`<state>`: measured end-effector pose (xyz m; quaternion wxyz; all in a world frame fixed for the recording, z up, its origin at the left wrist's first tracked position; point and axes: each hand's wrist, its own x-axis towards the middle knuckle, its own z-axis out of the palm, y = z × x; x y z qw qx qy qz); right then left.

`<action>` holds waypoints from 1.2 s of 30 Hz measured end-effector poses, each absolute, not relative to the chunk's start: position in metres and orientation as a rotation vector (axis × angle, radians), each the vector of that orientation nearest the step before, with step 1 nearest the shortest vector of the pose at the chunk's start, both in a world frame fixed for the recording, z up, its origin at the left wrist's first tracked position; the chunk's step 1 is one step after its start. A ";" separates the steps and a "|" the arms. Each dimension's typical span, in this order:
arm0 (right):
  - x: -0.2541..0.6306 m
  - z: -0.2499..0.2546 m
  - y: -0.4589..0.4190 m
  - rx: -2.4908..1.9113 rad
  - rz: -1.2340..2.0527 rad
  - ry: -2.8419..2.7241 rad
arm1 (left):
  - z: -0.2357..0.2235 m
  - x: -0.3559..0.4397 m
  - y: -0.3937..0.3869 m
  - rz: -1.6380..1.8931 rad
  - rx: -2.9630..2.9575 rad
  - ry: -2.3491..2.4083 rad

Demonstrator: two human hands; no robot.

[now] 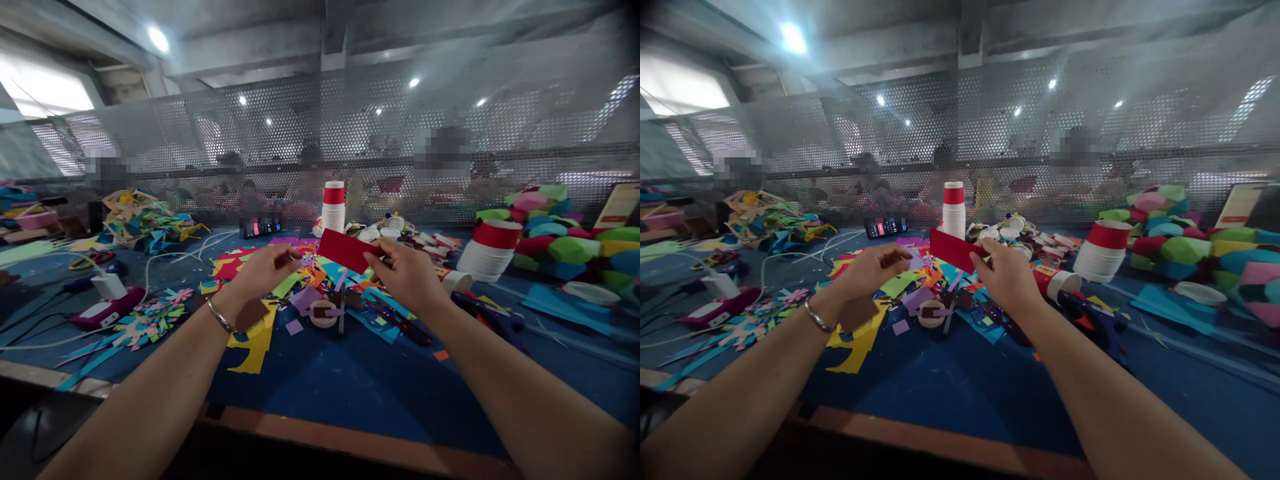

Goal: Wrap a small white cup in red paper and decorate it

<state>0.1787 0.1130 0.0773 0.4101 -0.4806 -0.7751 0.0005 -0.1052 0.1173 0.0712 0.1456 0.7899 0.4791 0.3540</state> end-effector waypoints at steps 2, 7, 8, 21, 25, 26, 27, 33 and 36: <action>0.179 0.077 0.114 -1.213 0.013 -1.946 | 0.067 -0.092 0.108 0.763 2.324 1.267; 0.179 0.075 0.116 -1.185 -0.066 -1.988 | 0.064 -0.070 0.087 0.408 2.609 1.249; 0.180 0.075 0.116 -1.186 -0.074 -2.000 | 0.063 -0.068 0.086 0.383 2.620 1.268; 0.176 0.067 0.120 -1.181 -0.044 -2.208 | 0.058 -0.071 0.097 0.799 2.255 1.264; 0.173 0.066 0.120 -1.135 0.028 -2.264 | 0.059 -0.068 0.096 0.842 2.227 1.247; 0.173 0.066 0.119 -1.119 0.052 -2.279 | 0.060 -0.067 0.096 0.845 2.235 1.230; 0.172 0.067 0.118 -1.106 0.078 -2.294 | 0.060 -0.066 0.096 0.852 2.236 1.214; 0.169 0.068 0.116 -1.066 0.204 -2.334 | 0.061 -0.067 0.094 0.991 2.112 1.194; 0.170 0.067 0.119 -1.061 0.188 -2.321 | 0.060 -0.069 0.094 1.050 2.044 1.213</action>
